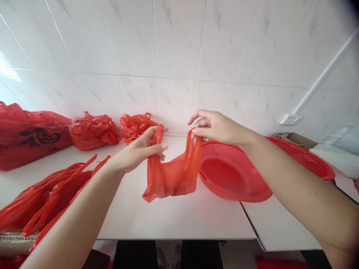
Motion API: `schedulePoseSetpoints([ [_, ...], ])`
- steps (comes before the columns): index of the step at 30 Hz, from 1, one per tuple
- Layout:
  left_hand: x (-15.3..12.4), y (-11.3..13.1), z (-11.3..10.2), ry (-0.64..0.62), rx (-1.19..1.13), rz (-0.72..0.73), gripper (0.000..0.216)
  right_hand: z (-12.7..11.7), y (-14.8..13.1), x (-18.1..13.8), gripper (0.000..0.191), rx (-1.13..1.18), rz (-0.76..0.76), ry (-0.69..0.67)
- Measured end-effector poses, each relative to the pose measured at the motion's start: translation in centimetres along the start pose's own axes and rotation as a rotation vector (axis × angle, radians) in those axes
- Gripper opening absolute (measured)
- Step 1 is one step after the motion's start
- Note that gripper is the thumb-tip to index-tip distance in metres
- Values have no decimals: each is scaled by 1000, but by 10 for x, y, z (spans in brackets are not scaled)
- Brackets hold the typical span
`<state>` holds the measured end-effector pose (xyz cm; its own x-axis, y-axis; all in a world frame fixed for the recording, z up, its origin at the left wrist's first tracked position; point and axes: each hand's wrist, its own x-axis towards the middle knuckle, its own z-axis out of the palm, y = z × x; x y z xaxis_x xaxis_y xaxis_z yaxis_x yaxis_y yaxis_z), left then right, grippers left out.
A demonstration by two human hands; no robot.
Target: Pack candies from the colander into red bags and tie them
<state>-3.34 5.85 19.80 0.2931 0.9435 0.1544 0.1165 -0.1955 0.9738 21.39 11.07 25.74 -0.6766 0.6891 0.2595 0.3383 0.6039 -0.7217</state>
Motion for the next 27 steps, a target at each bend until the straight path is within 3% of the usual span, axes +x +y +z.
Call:
schedulePoseSetpoints([
  [2,15,1,8,-121,123,-74,49,16,-4,13,17,17,-60,-164],
  [4,27,-2,16,-223,185,-131,40,34,-7,25,15,64,-153,-237],
  [7,37,-8,21,-231,204,-197,28,55,-1,38,13,122,-245,-98],
  [10,36,-12,15,-157,128,-221,38,63,22,45,18,99,-214,84],
  [15,31,-24,-2,-136,10,-283,45,72,58,37,17,215,-82,-13],
  [19,28,-31,-9,-167,10,-233,41,82,42,10,21,417,-156,35],
  [21,26,-29,-12,-241,70,-173,33,86,32,-1,24,469,-157,-14],
  [24,22,-20,-12,-344,256,-113,19,95,37,-3,24,435,-136,161],
  [27,20,-17,-4,-326,487,-79,12,112,61,9,31,384,-43,249],
])
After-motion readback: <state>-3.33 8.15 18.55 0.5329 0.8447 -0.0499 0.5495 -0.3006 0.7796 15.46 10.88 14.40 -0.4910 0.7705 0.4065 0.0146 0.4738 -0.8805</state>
